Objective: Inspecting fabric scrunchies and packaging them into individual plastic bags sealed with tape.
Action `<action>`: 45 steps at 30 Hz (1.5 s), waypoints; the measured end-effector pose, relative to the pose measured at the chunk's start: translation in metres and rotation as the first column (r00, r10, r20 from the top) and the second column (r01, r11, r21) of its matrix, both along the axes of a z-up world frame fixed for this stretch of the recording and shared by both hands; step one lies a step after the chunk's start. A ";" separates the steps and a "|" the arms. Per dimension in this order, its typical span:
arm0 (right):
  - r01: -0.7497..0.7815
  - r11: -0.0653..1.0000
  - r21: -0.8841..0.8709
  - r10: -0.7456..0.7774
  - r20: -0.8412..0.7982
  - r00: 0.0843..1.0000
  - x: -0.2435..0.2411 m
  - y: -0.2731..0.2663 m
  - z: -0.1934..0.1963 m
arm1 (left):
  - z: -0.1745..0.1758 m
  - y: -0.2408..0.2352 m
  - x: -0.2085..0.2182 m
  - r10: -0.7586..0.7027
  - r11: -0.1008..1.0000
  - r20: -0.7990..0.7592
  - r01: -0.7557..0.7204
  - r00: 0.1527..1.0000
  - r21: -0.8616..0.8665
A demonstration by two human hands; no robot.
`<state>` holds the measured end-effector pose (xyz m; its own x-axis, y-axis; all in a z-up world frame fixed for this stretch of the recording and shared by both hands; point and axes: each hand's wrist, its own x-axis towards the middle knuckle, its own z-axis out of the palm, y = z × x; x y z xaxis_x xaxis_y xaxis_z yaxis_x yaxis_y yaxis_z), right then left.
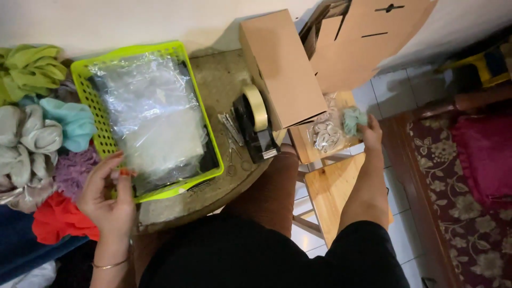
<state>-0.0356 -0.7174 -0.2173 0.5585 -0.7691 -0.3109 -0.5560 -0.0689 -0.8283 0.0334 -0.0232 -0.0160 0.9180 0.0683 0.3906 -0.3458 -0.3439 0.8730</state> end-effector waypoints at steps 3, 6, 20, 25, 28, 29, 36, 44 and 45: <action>0.061 0.983 -0.173 -0.046 0.085 0.995 -0.011 -0.043 -0.046 | 0.006 -0.001 0.000 0.010 1.000 -0.015 -0.010 1.000 0.007; 0.154 0.956 -0.249 -0.084 0.270 0.959 -0.008 -0.033 -0.015 | 0.010 0.001 0.000 0.015 1.000 -0.008 -0.015 1.000 0.006; -0.433 0.576 -0.693 0.814 0.437 0.383 0.029 0.362 0.282 | 0.013 0.035 -0.020 -0.131 0.987 0.173 0.113 0.976 0.111; -0.537 0.152 -0.830 0.987 0.158 0.036 0.088 0.489 0.251 | 0.014 0.047 -0.037 -0.169 0.974 0.214 0.130 0.962 0.185; -0.590 -0.164 -0.790 0.956 -0.276 0.104 0.106 0.516 0.211 | 0.019 0.071 -0.046 -0.158 0.960 0.242 0.092 0.957 0.266; -0.617 -0.163 -0.770 0.938 -0.315 0.145 0.106 0.517 0.205 | 0.020 0.082 -0.049 -0.138 0.955 0.240 0.065 0.961 0.288; -0.581 0.220 -0.784 0.969 0.106 0.224 0.038 0.510 0.270 | 0.019 0.145 -0.055 0.081 0.962 0.304 -0.154 0.949 0.224; -0.527 -0.119 -0.842 0.950 -0.251 0.187 -0.019 0.521 0.178 | 0.007 0.156 -0.055 0.138 0.955 0.364 -0.222 0.921 0.199; -0.366 -0.232 -0.901 0.912 -0.333 0.241 -0.015 0.523 0.157 | 0.008 0.159 -0.056 0.157 0.955 0.391 -0.240 0.907 0.174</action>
